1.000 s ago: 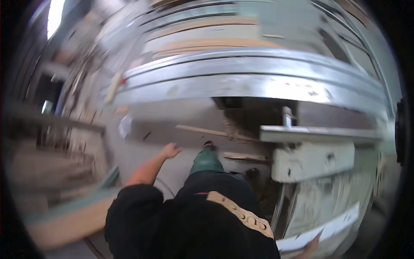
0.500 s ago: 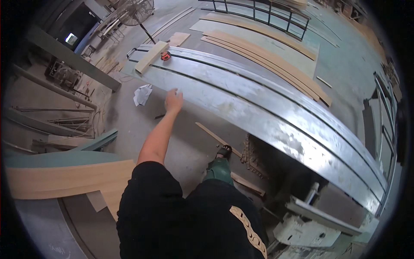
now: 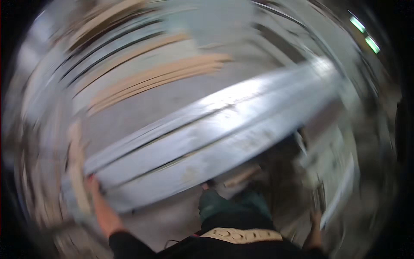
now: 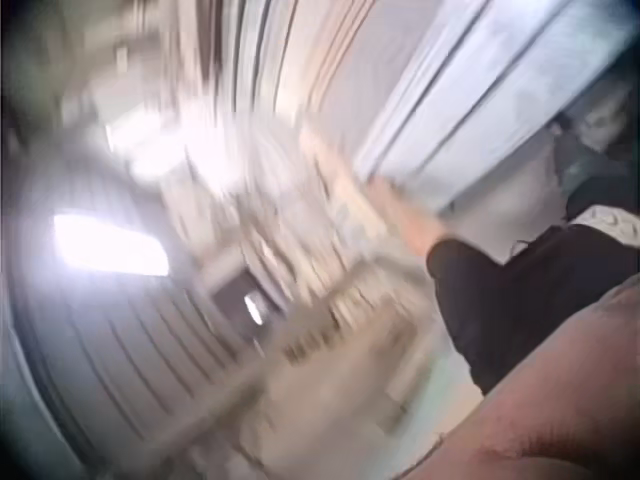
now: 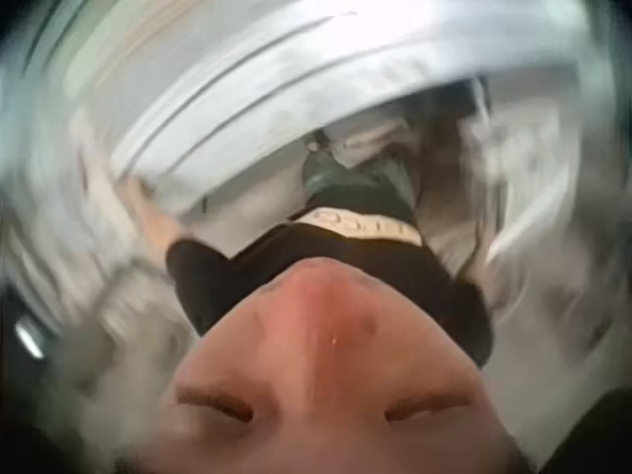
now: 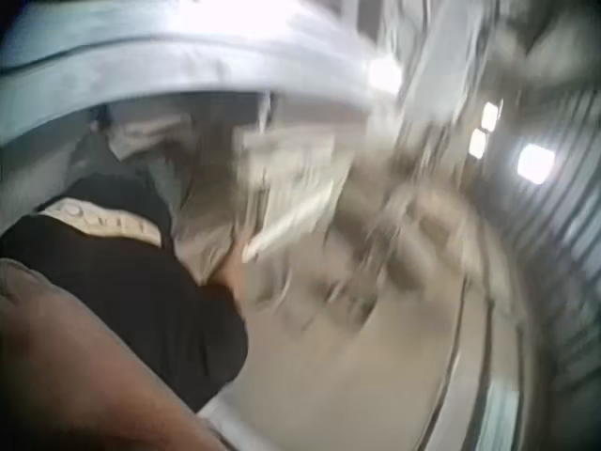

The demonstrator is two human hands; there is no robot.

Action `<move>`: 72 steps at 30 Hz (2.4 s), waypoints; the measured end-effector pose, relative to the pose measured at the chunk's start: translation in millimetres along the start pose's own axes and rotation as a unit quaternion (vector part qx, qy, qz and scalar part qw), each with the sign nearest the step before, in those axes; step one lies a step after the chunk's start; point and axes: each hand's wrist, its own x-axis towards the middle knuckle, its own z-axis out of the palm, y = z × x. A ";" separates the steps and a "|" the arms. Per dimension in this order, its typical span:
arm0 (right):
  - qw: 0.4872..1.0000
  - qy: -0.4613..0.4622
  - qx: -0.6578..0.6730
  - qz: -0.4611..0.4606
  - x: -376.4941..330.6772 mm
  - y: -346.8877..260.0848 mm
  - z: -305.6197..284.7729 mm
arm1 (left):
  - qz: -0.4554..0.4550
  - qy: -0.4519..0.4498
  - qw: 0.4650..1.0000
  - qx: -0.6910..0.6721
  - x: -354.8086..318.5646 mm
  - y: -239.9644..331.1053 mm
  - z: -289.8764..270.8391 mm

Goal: The person adjusts the fence and guides on a woodworking machine, measures the table using a tape measure, and positions a wooden block. Afterwards, the person picks up a curved wooden panel from the floor and places it onto the machine table.

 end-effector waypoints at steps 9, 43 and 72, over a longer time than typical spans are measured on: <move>0.982 0.156 0.052 0.095 -110.2 -3.6 7.4 | 0.133 -0.032 0.924 0.356 44.1 35.3 105.2; 0.891 0.058 0.443 -0.080 118.4 63.5 -115.9 | 0.187 -0.524 0.830 -0.039 -631.4 577.5 655.4; 0.919 0.250 0.199 -0.229 522.9 -14.1 -237.5 | 0.132 -0.829 0.533 0.106 -863.9 365.8 517.6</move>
